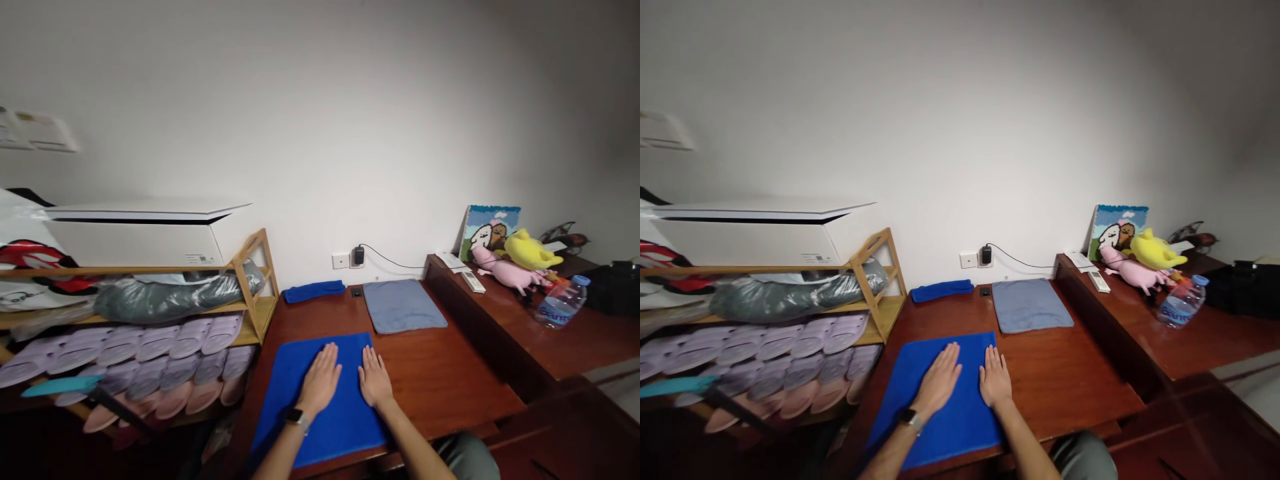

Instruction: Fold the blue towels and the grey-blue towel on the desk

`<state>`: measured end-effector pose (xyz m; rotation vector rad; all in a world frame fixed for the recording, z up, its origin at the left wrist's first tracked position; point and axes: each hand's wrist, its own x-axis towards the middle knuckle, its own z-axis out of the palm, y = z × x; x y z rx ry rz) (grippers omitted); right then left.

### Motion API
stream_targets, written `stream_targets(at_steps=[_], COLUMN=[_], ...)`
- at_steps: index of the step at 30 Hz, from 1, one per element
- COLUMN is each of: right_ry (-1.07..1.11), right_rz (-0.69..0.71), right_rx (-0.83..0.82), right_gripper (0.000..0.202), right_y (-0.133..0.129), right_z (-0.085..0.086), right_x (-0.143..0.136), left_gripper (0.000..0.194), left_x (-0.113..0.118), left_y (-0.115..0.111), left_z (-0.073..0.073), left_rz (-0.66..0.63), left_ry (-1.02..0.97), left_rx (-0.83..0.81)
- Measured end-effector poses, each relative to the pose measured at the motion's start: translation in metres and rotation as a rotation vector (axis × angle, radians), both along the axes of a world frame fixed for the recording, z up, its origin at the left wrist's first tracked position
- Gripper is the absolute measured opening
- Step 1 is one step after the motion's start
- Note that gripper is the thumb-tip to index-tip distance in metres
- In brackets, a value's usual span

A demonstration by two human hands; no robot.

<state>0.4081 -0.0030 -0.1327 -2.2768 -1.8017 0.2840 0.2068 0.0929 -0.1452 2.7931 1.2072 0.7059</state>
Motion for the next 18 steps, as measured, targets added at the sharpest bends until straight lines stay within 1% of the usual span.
stream_targets(at_steps=[1,2,3,4,5,6,7,11,12,13,14,15,18], right_ry=[0.001,0.000,-0.002,-0.006,-0.010,-0.014,-0.016,-0.012,-0.010,-0.008,-0.007,-0.008,-0.021], right_rz=[0.010,0.020,0.027,0.028,0.022,0.010,-0.002,-0.017,-0.016,-0.017,-0.018,-0.023,-0.054], right_rx=[0.005,0.011,0.019,0.024,0.028,0.028,0.026,-0.001,-0.007,-0.012,-0.017,-0.023,-0.009], right_gripper=[0.068,0.068,0.067,0.067,0.067,0.066,0.066,0.067,0.068,0.068,0.067,0.067,0.067], right_y=[0.001,0.001,0.001,0.001,0.000,0.000,0.000,-0.001,-0.001,-0.001,-0.001,-0.002,-0.013], right_z=[-0.001,-0.002,-0.004,-0.005,-0.005,-0.005,-0.005,0.004,0.008,0.011,0.015,0.017,0.017], right_x=[0.001,0.002,0.003,0.003,0.003,0.003,0.002,-0.001,-0.001,-0.002,-0.002,-0.003,-0.008], left_gripper=[0.067,0.068,0.068,0.069,0.069,0.071,0.072,0.072,0.072,0.072,0.073,0.074,0.075], left_x=[0.023,0.042,0.054,0.057,0.053,0.039,0.019,-0.086,-0.108,-0.124,-0.135,-0.141,-0.143], left_y=[-0.014,-0.026,-0.035,-0.040,-0.043,-0.042,-0.039,-0.022,-0.021,-0.020,-0.020,-0.021,-0.025], left_z=[0.000,-0.001,-0.003,-0.006,-0.010,-0.015,-0.021,-0.042,-0.045,-0.047,-0.048,-0.049,-0.046], left_rz=[-0.044,-0.076,-0.098,-0.104,-0.096,-0.070,-0.025,0.260,0.306,0.335,0.348,0.350,0.348], left_ry=[0.019,0.037,0.054,0.066,0.074,0.078,0.077,0.041,0.036,0.033,0.032,0.034,0.027], left_rx=[-0.035,-0.072,-0.102,-0.124,-0.135,-0.137,-0.129,-0.055,-0.039,-0.027,-0.020,-0.016,0.000])
